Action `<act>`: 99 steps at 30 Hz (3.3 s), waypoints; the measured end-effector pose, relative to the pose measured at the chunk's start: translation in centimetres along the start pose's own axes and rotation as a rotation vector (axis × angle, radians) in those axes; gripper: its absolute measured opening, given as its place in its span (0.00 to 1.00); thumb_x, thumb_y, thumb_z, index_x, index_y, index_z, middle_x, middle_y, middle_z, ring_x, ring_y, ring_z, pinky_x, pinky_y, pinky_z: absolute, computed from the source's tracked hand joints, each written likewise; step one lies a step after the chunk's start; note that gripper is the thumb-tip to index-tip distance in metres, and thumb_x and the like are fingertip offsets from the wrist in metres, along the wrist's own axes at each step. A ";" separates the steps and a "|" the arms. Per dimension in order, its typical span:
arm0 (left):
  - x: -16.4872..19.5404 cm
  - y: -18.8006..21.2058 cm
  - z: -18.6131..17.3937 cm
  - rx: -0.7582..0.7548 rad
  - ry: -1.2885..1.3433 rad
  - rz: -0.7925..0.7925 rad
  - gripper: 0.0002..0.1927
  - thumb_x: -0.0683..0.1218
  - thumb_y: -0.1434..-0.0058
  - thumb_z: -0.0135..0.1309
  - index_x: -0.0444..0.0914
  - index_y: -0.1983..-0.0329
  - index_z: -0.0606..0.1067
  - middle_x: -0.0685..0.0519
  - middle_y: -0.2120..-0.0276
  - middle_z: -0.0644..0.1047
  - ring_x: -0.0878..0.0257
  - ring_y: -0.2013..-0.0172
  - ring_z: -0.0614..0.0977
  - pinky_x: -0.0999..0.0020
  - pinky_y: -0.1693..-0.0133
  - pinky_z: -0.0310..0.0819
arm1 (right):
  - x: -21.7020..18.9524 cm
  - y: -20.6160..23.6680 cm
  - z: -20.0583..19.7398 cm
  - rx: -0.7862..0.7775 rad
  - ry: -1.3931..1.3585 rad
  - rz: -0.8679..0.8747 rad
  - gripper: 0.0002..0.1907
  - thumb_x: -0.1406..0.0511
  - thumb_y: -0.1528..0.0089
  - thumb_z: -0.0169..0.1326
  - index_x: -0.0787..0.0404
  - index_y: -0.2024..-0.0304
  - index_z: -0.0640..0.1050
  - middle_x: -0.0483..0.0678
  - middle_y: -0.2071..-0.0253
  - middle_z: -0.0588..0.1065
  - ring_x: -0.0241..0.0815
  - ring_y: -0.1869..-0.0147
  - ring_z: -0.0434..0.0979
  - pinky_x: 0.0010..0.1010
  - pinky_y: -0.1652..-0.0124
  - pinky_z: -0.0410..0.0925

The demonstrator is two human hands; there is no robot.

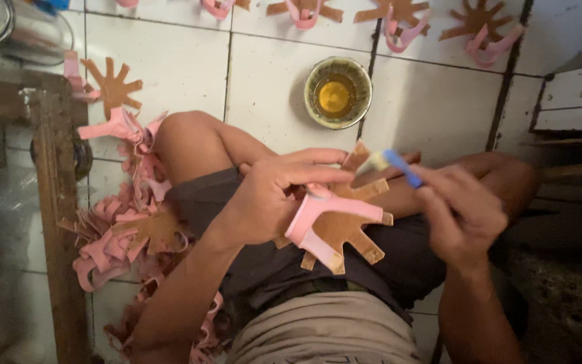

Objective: The person sits on the floor and applies glue with a brush from a bowl onto pink foam sandal components, coating the flower-shaped insole pieces one at a time and placing the glued pieces on the tiled floor in rows.

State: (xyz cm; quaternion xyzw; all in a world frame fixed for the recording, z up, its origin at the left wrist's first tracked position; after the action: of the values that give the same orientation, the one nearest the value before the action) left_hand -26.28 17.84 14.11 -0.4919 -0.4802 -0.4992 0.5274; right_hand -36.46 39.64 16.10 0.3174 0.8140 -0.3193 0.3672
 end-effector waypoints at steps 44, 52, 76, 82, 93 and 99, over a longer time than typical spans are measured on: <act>0.8 0.5 -0.1 -0.079 0.071 0.074 0.16 0.36 0.32 0.56 0.35 0.41 0.78 0.46 0.41 0.77 0.63 0.46 0.81 0.72 0.46 0.75 | 2.3 1.8 -1.3 0.152 -0.226 0.144 0.09 0.76 0.29 0.53 0.72 0.49 0.80 0.48 0.69 0.74 0.32 0.71 0.69 0.18 0.71 0.60; 1.1 0.3 -0.2 -0.089 0.048 0.016 0.17 0.37 0.35 0.57 0.35 0.42 0.78 0.44 0.39 0.77 0.61 0.45 0.81 0.72 0.45 0.76 | 0.6 0.4 0.4 -0.063 0.013 0.086 0.11 0.79 0.35 0.56 0.73 0.50 0.81 0.50 0.69 0.75 0.34 0.68 0.72 0.20 0.70 0.63; -2.7 2.0 2.1 0.049 0.492 -0.088 0.17 0.38 0.37 0.58 0.32 0.45 0.78 0.42 0.50 0.78 0.58 0.54 0.82 0.65 0.50 0.79 | 6.4 3.0 3.4 0.209 -0.727 0.603 0.03 0.76 0.33 0.57 0.75 0.58 0.80 0.49 0.67 0.75 0.30 0.69 0.68 0.20 0.70 0.60; -5.6 2.5 3.5 0.098 1.279 -0.339 0.16 0.44 0.36 0.55 0.32 0.47 0.76 0.39 0.56 0.79 0.55 0.60 0.84 0.60 0.59 0.83 | 6.9 3.4 3.3 0.171 -0.789 0.595 0.05 0.76 0.37 0.57 0.73 0.58 0.79 0.47 0.66 0.77 0.31 0.67 0.74 0.21 0.66 0.67; -4.4 2.4 4.0 -0.035 0.667 -0.569 0.15 0.40 0.37 0.56 0.25 0.50 0.76 0.46 0.68 0.83 0.65 0.79 0.83 0.75 0.86 0.71 | 3.0 1.7 1.0 0.031 -0.446 0.353 0.15 0.75 0.39 0.51 0.72 0.49 0.78 0.45 0.62 0.77 0.32 0.61 0.73 0.21 0.61 0.67; -3.0 1.7 3.2 0.024 0.617 -0.367 0.26 0.39 0.34 0.56 0.29 0.33 0.68 0.50 0.54 0.80 0.71 0.59 0.81 0.76 0.58 0.77 | 0.0 0.3 -0.9 -0.101 -0.103 0.008 0.14 0.78 0.35 0.56 0.72 0.46 0.79 0.51 0.63 0.76 0.36 0.63 0.76 0.21 0.63 0.67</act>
State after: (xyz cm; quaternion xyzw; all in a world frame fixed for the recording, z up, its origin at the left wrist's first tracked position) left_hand -24.71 21.23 11.25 -0.2172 -0.3845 -0.7049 0.5550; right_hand -36.62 40.47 16.53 0.2849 0.8077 -0.2923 0.4255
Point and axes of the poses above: each hand's wrist, its own y-axis away from the middle knuckle, its own z-axis out of the palm, x = y × z, the point moved 6 cm from there along -y, towards the middle knuckle
